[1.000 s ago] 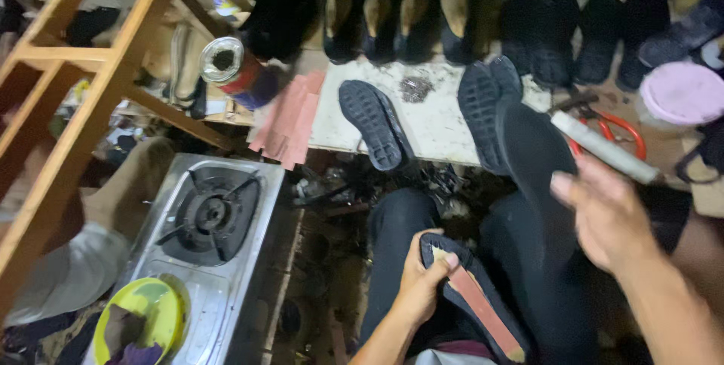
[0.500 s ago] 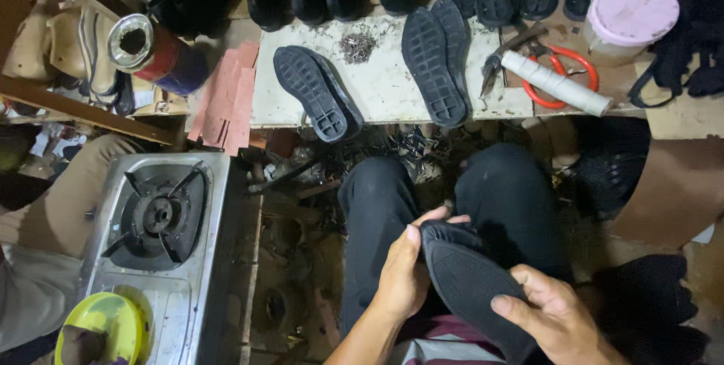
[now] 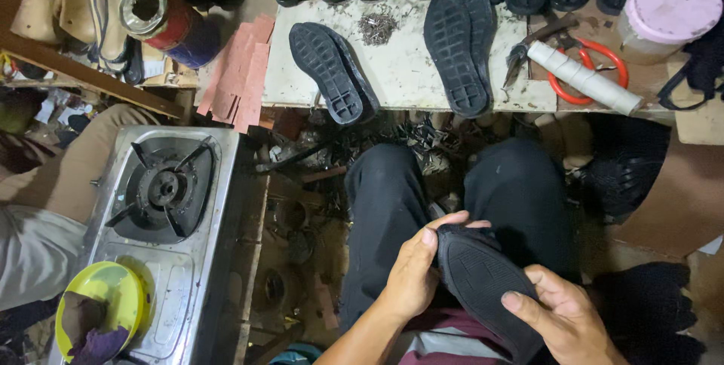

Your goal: The person sits on the floor holding a black fabric shoe upper, heats it over a gas stove burner, then presses a rubber sole onto the heated shoe and trims the edge with a knife. They repeat the heating and pressing on a second shoe and place the finished pairs on a wooden rack.

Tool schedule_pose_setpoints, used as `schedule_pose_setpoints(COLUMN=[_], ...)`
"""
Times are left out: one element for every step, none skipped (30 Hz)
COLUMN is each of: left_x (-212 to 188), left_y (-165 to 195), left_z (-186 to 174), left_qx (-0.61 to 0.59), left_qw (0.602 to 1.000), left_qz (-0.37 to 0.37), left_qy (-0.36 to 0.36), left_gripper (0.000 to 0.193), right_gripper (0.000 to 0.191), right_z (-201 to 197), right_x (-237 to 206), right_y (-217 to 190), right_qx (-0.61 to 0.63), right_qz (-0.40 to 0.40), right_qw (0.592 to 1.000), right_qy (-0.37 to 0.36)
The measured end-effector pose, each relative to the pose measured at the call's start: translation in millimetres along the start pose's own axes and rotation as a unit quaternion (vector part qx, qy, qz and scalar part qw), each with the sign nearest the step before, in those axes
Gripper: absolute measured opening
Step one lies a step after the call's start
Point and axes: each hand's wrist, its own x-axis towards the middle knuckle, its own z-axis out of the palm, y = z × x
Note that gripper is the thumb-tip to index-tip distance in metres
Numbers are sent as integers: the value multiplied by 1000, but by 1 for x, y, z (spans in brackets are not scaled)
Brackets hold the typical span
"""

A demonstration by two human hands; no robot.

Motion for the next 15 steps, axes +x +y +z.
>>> schedule_pose_setpoints(left_x=[-1, -2, -4, -6, -8, -9, -11, -12, -13, -14, -16, -18, -20, -22, -25], left_y=[2, 4, 6, 9, 12, 14, 17, 20, 23, 26, 28, 31, 33, 35, 36], left_z=[0, 0, 0, 0, 0, 1, 3, 4, 6, 7, 8, 8, 8, 8, 8], left_qx=[12, 24, 45, 65, 86, 104, 121, 139, 156, 172, 189, 217, 245, 273, 291], left_qw=[1000, 999, 998, 997, 994, 993, 992, 990, 987, 984, 981, 975, 968, 960, 954], left_qz=[7, 14, 25, 35, 45, 38, 31, 24, 30, 35, 39, 48, 56, 64, 70], left_qy=[-8, -16, -27, -37, -48, -39, -30, -21, -17, -14, -11, -6, -1, 4, 11], left_gripper=[67, 68, 67, 67, 67, 64, 61, 58, 55, 53, 50, 49, 48, 47, 45], right_gripper=[22, 22, 22, 22, 22, 21, 21, 21, 21, 21, 20, 20, 20, 20, 19], right_z=[0, 1, 1, 2, 3, 4, 4, 5, 5, 6, 7, 7, 8, 10, 11], right_x=[-1, -1, -2, -2, -3, -3, -3, -4, -4, -4, -5, -6, -6, -7, -8], right_y=[0, 0, 0, -1, -2, -3, -4, -6, -7, -7, -8, -8, -7, -7, -6], right_qx=[4, 8, 12, 16, 17, 18, 19, 2, -14, -31, -32, -33, -34, -45, -57], right_qz=[5, -4, -13, -22, -10, 2, 14, 15, 15, 16, 15, 15, 14, 17, 21], right_qw=[1000, 1000, 1000, 1000, 1000, 1000, 1000, 1000, 1000, 999, 999, 999, 999, 999, 998], right_qy=[0, -4, -9, -13, -12, -11, -11, -11, -12, -13, -15, -18, -21, -18, -16])
